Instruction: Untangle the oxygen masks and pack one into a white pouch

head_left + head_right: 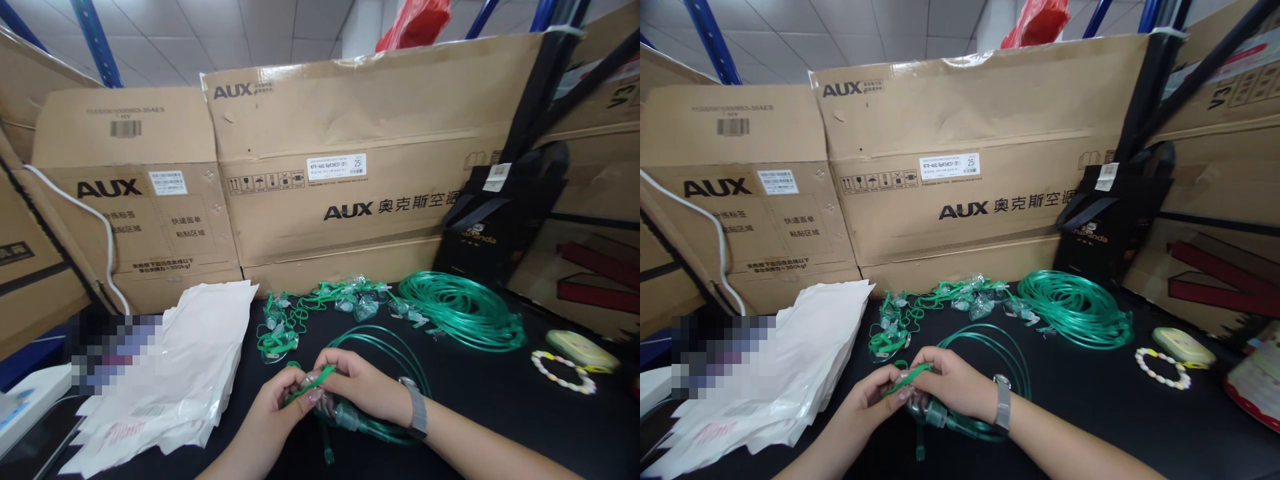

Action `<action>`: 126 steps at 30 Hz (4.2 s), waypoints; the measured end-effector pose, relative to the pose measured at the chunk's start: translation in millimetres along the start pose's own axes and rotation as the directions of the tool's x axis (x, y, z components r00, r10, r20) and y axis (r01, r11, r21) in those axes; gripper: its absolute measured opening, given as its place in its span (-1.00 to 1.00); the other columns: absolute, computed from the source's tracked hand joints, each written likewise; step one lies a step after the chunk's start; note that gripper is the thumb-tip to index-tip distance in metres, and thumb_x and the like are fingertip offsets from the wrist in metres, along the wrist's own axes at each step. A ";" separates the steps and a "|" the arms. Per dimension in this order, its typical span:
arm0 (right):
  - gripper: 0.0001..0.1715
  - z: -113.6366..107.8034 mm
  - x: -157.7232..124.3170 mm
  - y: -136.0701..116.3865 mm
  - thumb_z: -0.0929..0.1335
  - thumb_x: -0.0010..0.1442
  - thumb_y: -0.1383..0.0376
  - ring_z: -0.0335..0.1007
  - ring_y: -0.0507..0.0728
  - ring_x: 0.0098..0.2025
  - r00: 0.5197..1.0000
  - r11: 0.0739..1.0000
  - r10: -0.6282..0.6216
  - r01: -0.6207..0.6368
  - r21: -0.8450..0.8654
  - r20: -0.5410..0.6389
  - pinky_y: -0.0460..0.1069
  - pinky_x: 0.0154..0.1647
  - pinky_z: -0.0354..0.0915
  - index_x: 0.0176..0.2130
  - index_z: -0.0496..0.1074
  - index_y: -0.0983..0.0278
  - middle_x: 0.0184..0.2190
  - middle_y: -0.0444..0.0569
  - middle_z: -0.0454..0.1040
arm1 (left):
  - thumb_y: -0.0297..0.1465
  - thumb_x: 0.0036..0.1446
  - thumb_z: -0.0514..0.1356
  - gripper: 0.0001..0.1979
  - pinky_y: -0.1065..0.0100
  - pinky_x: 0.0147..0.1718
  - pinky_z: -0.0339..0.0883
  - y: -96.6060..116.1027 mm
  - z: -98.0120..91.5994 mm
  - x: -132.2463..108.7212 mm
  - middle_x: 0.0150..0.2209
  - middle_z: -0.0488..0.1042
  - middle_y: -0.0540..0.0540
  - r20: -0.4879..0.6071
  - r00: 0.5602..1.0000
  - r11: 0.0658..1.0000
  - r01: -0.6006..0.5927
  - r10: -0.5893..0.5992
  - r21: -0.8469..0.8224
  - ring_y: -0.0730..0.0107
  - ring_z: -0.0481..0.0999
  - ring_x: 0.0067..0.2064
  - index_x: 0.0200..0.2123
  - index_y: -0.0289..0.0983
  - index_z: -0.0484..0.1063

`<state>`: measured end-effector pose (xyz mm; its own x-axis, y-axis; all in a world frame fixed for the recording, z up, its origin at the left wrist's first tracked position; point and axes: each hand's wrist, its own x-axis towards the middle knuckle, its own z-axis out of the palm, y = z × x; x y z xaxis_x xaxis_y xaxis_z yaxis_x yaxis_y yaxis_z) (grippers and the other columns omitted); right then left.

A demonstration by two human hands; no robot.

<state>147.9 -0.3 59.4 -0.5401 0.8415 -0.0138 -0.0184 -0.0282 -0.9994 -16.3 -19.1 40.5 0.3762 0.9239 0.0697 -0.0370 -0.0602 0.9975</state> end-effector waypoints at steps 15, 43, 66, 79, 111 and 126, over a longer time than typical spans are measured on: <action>-0.71 -1.2 2.4 -0.3 0.41 -0.04 0.16 0.17 -0.07 -0.63 0.987 0.991 -0.079 0.063 -0.116 -0.139 -0.16 -0.60 0.09 -0.40 0.32 0.30 -0.67 -0.28 0.26 | -0.25 -0.12 0.29 -0.76 0.38 -0.35 0.12 -8.6 2.6 -2.0 -0.52 0.28 0.07 0.041 0.997 0.995 0.070 -0.067 -0.075 0.41 0.26 -0.40 -0.52 -0.29 0.37; -0.75 2.0 -9.9 -2.6 0.33 0.12 0.22 0.16 -0.02 -0.47 0.958 0.952 -0.286 0.282 -0.120 -0.015 -0.11 -0.44 0.14 -0.20 0.30 0.29 -0.53 -0.21 0.24 | -0.20 -0.03 0.20 -0.68 0.41 -0.42 0.03 16.3 1.5 -6.4 -0.50 0.11 0.08 -0.024 1.000 0.992 -0.014 0.017 0.123 0.40 0.13 -0.41 -0.63 -0.25 0.19; -0.61 0.0 -4.4 -1.8 0.30 0.08 0.02 0.18 -0.01 -0.48 0.990 0.970 -0.136 0.126 -0.206 -0.031 -0.10 -0.42 0.15 -0.46 0.32 0.31 -0.55 -0.18 0.28 | -0.25 0.01 0.15 -0.72 0.36 -0.41 0.05 12.3 -2.9 -4.2 -0.54 0.13 0.06 -0.087 0.994 0.934 -0.031 0.066 0.355 0.36 0.17 -0.43 -0.62 -0.24 0.20; -0.90 3.6 -11.5 -7.5 0.34 0.01 0.39 0.15 -0.06 -0.53 0.993 0.826 -0.051 0.100 -0.555 0.103 -0.18 -0.51 0.11 -0.48 0.29 0.31 -0.59 -0.24 0.27 | -0.48 -0.10 0.16 -0.78 0.40 -0.45 0.05 4.0 6.6 -7.8 -0.53 0.18 0.06 -0.006 1.000 0.865 -0.021 0.028 0.501 0.39 0.19 -0.44 -0.63 -0.23 0.13; -0.52 -3.3 -2.1 -7.3 0.32 0.01 -0.02 0.07 -0.06 -0.57 0.996 0.975 0.011 0.008 -0.222 0.085 -0.15 -0.56 0.04 -0.57 0.32 0.34 -0.64 -0.20 0.25 | -0.23 -0.25 0.33 -0.69 0.41 -0.48 0.14 -6.7 12.4 -9.4 -0.61 0.35 0.05 -0.118 0.992 0.995 0.044 -0.033 0.089 0.42 0.27 -0.49 -0.70 -0.28 0.30; -0.75 0.4 -9.5 -10.9 0.35 0.04 0.20 0.15 -0.02 -0.50 0.991 0.935 -0.128 0.135 -0.329 0.043 -0.12 -0.46 0.12 -0.51 0.37 0.33 -0.59 -0.19 0.26 | -0.15 -0.21 0.29 -0.55 0.45 -0.57 -0.02 1.8 12.7 -8.4 -0.67 0.06 0.15 -0.115 0.993 0.994 0.046 -0.035 0.096 0.52 0.05 -0.56 -0.72 -0.23 0.07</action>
<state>152.9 -8.2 70.4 -0.5690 0.8142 0.1155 0.1865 0.2645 -0.9462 -7.7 -31.8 41.9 0.2683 0.9628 0.0332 0.0691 -0.0536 0.9962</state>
